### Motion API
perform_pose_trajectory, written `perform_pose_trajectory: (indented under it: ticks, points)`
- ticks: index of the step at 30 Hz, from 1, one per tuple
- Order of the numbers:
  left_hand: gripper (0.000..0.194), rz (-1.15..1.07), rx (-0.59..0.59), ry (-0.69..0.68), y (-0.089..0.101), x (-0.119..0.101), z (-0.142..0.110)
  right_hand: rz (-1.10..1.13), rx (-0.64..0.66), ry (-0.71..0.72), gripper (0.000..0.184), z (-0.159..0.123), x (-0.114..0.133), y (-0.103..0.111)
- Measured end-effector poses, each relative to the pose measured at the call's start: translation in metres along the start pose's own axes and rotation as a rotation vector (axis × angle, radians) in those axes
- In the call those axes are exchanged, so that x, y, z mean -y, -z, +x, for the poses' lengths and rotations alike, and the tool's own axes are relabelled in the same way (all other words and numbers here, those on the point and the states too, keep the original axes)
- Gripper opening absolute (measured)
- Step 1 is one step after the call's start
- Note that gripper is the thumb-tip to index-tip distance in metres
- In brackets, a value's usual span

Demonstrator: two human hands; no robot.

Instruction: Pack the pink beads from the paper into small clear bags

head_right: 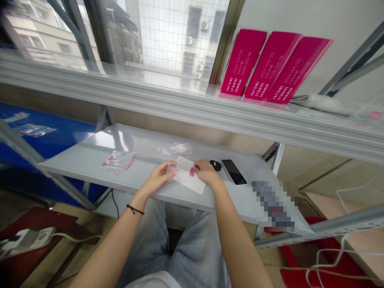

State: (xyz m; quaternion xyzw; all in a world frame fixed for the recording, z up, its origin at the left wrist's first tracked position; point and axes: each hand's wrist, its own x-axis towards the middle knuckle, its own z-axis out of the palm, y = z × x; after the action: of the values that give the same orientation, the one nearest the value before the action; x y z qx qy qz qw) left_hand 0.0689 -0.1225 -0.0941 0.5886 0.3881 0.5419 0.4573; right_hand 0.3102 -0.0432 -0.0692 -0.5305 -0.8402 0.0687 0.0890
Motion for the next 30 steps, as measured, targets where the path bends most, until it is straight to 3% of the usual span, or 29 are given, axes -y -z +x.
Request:
perform_pose_trajectory:
  ticks: [7,12,16,20,24,30]
  points:
    - [0.041,0.011,0.005,0.003,0.001,0.000,0.000,0.023,0.005,0.009,0.018,0.004,0.002,0.005]
    - [0.040,-0.016,0.013,-0.008,0.001,0.003,0.000,0.105,-0.083,0.034,0.017,-0.004,0.011,0.025]
    - [0.042,-0.032,0.019,-0.005,0.002,0.003,0.000,0.220,-0.165,0.131,0.021,-0.017,0.040,0.050]
    - [0.043,-0.048,0.011,-0.010,0.001,0.002,0.001,0.348,-0.190,0.350,0.020,-0.022,0.077,0.066]
    - [0.045,-0.047,-0.002,-0.015,0.000,0.001,0.001,0.313,-0.167,0.450,0.020,-0.016,0.094,0.065]
    - [0.045,-0.051,-0.010,-0.010,0.000,0.000,0.000,0.290,-0.150,0.465,0.024,-0.012,0.093,0.061]
